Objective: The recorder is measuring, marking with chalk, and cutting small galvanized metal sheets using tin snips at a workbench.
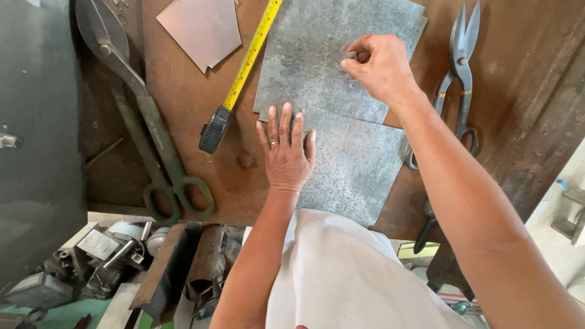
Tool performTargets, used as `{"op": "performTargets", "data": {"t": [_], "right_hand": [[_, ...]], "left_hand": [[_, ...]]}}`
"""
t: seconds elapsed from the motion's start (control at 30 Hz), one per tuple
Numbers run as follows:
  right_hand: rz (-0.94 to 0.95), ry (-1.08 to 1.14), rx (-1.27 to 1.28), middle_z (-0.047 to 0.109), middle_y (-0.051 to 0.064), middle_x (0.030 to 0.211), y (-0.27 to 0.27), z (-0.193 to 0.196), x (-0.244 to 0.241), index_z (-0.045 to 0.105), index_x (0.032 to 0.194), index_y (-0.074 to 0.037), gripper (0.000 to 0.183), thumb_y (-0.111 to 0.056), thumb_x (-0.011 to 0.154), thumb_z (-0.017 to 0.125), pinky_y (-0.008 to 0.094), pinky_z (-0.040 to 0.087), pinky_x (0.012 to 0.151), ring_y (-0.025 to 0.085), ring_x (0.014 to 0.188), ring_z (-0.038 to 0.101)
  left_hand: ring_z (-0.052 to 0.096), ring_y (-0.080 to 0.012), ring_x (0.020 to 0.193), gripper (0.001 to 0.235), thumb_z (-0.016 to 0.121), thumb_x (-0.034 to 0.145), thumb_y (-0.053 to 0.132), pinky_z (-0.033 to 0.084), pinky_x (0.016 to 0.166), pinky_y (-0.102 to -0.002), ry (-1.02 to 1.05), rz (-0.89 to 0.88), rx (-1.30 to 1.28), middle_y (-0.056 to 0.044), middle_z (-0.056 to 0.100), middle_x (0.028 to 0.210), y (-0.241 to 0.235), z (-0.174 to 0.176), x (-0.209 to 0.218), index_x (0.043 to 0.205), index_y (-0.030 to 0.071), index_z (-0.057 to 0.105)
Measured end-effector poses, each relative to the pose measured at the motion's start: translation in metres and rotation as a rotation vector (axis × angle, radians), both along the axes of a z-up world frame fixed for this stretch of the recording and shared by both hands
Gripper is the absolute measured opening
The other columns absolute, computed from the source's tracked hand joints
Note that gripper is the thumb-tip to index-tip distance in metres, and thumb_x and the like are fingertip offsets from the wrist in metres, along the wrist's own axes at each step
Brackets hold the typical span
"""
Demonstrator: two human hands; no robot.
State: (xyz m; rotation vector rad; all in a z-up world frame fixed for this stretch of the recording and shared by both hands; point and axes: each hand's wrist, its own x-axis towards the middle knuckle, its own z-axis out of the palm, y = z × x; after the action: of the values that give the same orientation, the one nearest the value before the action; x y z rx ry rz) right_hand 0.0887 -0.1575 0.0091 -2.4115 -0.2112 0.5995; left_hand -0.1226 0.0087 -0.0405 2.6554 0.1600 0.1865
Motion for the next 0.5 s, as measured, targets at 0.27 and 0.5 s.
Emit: {"op": "performTargets", "data": {"t": [0.27,0.5], "right_hand": [[0.464,-0.225,-0.154,0.073,0.019,0.096,0.013,0.008,0.019,0.077,0.111,-0.002,0.022,-0.012,0.092,0.077,0.041,0.058,0.082,0.033,0.088,0.073],[0.808,-0.210,-0.259,0.071,0.016,0.096,0.024,0.004,0.046,0.079,0.106,-0.010,0.020,-0.013,0.088,0.072,0.047,0.055,0.084,0.037,0.093,0.069]], "left_hand": [[0.030,-0.0386,0.155,0.047,0.065,0.104,0.033,0.019,0.128,-0.064,0.000,0.002,-0.002,-0.014,0.040,0.162,0.001,0.001,0.000,0.143,0.008,0.054],[0.031,-0.0395,0.154,0.047,0.065,0.104,0.033,0.020,0.127,-0.065,-0.013,0.003,-0.008,-0.014,0.040,0.162,0.001,-0.001,0.001,0.142,0.008,0.055]]}}
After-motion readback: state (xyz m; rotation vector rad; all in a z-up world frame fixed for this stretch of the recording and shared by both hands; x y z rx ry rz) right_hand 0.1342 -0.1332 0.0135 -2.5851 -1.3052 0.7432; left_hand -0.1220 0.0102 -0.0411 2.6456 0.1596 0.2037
